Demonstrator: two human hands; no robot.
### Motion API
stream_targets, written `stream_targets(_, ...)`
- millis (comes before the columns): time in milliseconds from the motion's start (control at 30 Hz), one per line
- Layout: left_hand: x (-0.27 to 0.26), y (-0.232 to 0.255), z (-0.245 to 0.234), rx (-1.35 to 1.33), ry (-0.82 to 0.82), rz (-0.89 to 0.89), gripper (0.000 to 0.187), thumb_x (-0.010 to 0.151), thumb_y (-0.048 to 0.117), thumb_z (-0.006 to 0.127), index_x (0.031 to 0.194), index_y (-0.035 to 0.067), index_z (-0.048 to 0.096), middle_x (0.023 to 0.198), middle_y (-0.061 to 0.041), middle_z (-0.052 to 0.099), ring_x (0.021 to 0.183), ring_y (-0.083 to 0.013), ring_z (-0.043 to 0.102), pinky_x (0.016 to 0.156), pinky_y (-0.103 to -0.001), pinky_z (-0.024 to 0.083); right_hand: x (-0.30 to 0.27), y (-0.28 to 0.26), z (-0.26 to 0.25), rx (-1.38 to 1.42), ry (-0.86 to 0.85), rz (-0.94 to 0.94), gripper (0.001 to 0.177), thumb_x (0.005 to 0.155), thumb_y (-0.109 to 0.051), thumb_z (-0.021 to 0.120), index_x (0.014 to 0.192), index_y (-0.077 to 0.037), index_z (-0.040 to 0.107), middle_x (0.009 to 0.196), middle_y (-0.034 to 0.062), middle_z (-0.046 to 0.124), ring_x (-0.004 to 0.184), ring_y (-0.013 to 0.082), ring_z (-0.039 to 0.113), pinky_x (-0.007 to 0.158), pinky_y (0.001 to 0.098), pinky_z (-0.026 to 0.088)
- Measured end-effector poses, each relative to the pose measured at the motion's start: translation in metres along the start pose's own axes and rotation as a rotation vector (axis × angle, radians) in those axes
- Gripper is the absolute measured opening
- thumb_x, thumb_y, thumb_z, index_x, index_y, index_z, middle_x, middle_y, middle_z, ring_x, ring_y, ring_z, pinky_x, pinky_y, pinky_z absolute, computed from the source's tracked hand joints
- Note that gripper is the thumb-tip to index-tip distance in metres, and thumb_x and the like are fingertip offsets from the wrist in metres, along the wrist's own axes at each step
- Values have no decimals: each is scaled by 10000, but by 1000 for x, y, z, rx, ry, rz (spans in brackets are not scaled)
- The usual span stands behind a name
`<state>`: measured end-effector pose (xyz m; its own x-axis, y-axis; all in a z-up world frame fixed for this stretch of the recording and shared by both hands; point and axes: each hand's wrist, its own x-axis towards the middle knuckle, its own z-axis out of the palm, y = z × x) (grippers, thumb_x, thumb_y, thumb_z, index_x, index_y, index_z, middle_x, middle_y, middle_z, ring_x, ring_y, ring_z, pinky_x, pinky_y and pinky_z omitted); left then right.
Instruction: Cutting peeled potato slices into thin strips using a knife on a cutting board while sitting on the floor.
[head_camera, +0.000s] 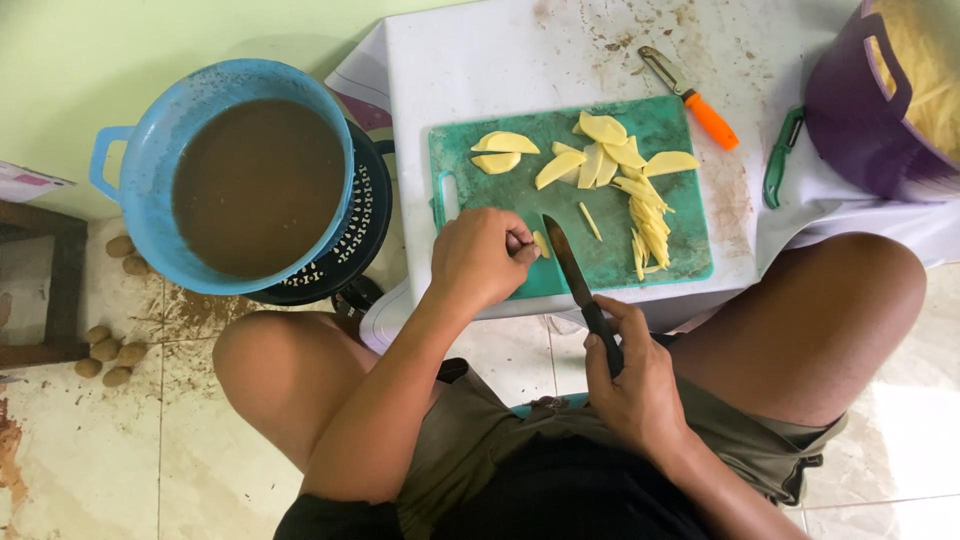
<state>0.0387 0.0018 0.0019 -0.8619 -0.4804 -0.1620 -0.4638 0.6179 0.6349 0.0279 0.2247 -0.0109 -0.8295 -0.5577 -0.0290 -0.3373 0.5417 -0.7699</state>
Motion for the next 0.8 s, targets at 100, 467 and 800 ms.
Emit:
stream_targets(100,3,-5,10,-36,104,144,72,739,112,834,797,100,793,724,-12,698,583,-196,626,565,-357,483,-3,6,2,19,-3,-48,470,875,-46,621,1337,-1,545,928,156,739,647,259,683,584,372,535)
stream_targets(467,6,-3,27,22,191,317,110,755,163,840,831,171,761,815,57,686,768,-169,632,771,-364,389,0,16,-13,-12,78,-28,452,869,-48,635,1313,6,569,908,176,743,666,285,696,626,383,549)
stream_targets(800,9,-4,26,178,226,444,94,752,82,770,800,163,774,821,47,698,809,-217,592,798,-397,393,-2,6,4,-24,47,-142,443,856,-13,616,1293,38,559,1101,227,738,854,344,746,713,415,573)
